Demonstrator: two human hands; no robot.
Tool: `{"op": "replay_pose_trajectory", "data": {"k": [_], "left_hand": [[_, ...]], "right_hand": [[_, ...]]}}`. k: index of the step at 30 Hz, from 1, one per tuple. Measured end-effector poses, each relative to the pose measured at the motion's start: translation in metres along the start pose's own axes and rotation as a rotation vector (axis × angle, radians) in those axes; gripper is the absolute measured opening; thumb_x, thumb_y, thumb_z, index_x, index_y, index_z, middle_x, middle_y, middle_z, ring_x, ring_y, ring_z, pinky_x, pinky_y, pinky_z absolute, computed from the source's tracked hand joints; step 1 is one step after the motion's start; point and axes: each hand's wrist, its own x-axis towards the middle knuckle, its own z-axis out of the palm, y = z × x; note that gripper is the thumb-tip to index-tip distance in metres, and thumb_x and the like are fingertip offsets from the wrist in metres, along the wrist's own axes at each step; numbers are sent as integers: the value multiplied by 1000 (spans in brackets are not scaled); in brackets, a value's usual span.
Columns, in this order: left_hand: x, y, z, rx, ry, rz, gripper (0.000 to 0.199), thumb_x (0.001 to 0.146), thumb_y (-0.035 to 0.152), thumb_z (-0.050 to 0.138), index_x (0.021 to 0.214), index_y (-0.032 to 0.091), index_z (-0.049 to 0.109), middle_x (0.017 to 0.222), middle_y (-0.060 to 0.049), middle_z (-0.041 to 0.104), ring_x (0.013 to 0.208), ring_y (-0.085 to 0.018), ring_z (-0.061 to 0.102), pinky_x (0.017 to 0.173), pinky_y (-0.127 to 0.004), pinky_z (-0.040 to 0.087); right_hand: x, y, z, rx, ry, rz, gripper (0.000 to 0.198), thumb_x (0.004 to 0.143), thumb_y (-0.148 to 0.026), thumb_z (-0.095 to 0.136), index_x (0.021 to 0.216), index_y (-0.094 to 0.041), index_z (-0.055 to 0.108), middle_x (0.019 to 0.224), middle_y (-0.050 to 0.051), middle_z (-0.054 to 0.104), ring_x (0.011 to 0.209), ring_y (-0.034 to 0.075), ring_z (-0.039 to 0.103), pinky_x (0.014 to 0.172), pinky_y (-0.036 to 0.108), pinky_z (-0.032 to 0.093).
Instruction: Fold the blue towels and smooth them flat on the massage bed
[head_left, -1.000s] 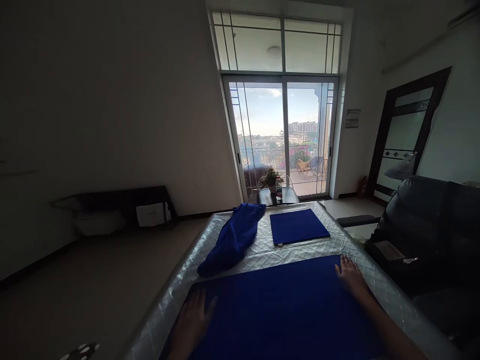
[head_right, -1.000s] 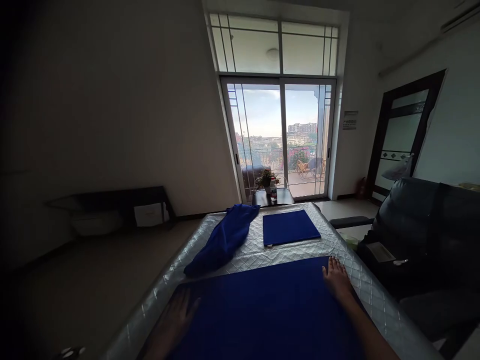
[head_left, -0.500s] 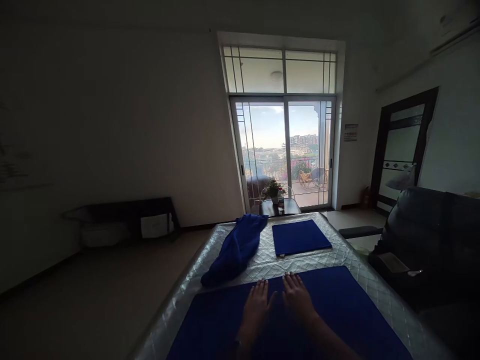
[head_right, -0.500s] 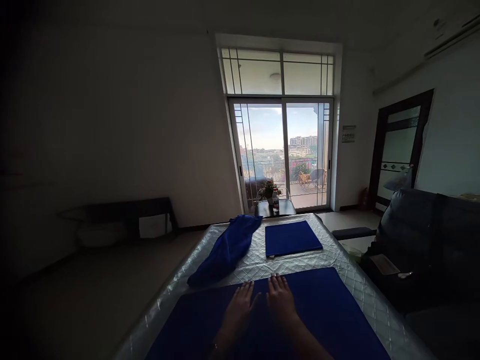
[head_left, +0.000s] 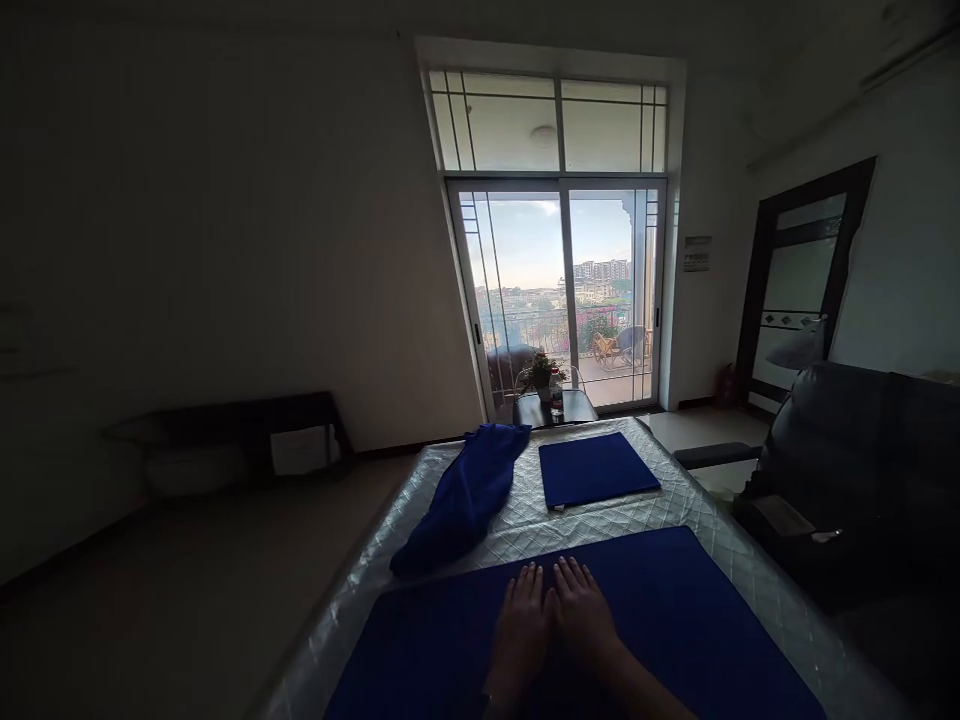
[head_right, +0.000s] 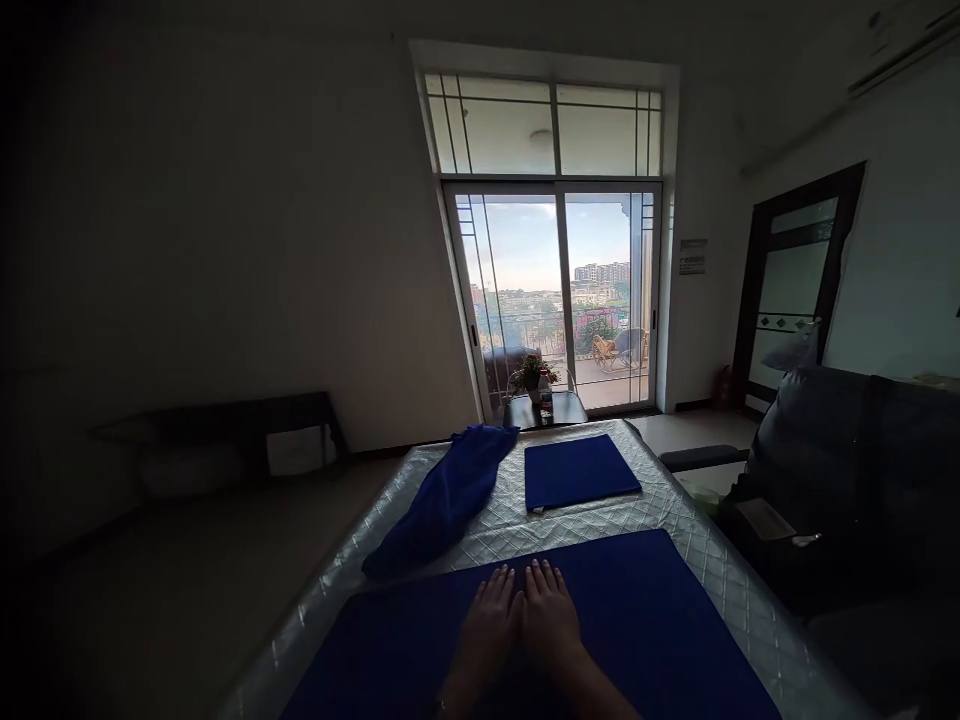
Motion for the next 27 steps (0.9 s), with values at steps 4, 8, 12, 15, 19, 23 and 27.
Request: {"op": "replay_pose_trajectory", "data": {"k": [4, 8, 12, 15, 19, 23, 27], "left_hand": [[-4, 5, -5, 60, 71, 25, 55, 100, 27, 24, 145, 25, 55, 153, -12, 54, 146, -30, 44, 120, -53, 42], [-8, 12, -8, 91, 175, -28, 50, 101, 24, 28, 142, 25, 57, 149, -8, 59, 143, -25, 49, 119, -46, 44], [-11, 16, -11, 81, 182, -31, 48, 100, 23, 33, 141, 25, 59, 149, -9, 59, 142, -27, 50, 119, -46, 43], [-11, 15, -12, 74, 173, -42, 49, 100, 25, 31, 141, 23, 58, 149, -9, 60, 141, -27, 52, 117, -46, 44], [-8, 10, -10, 30, 107, -47, 51, 100, 28, 30, 144, 28, 56, 150, -4, 60, 143, -27, 49, 119, -48, 44], [5, 2, 4, -27, 53, -62, 55, 98, 30, 32, 150, 35, 46, 154, -2, 55, 147, -30, 42, 121, -52, 39], [37, -9, 33, -14, -13, 13, 70, 89, 20, 40, 151, 51, 30, 156, 8, 51, 149, -30, 35, 123, -53, 33]], "right_hand": [[-3, -1, -2, 32, 20, 0, 60, 97, -37, 27, 153, -23, 44, 161, 6, 40, 152, 22, 29, 127, 41, 22], [-7, -2, -4, 67, 55, -17, 60, 97, -36, 28, 151, -19, 46, 159, 9, 43, 151, 25, 32, 126, 45, 24], [-9, -3, -7, 77, 73, -11, 60, 97, -36, 29, 149, -15, 49, 158, 11, 45, 150, 27, 35, 126, 44, 25], [-10, -3, -5, 76, 83, -15, 59, 96, -35, 30, 149, -16, 49, 158, 11, 46, 150, 26, 36, 126, 44, 25], [-8, -1, 2, 56, 107, -23, 58, 94, -33, 34, 148, -23, 51, 157, 7, 46, 149, 26, 37, 125, 45, 28], [5, 7, 13, 2, 87, -47, 64, 87, -26, 39, 150, -32, 47, 156, 2, 45, 147, 26, 37, 122, 47, 32], [30, 20, 31, -13, 73, -64, 83, 74, -22, 47, 151, -49, 31, 153, -10, 44, 144, 27, 38, 117, 50, 38]]}}
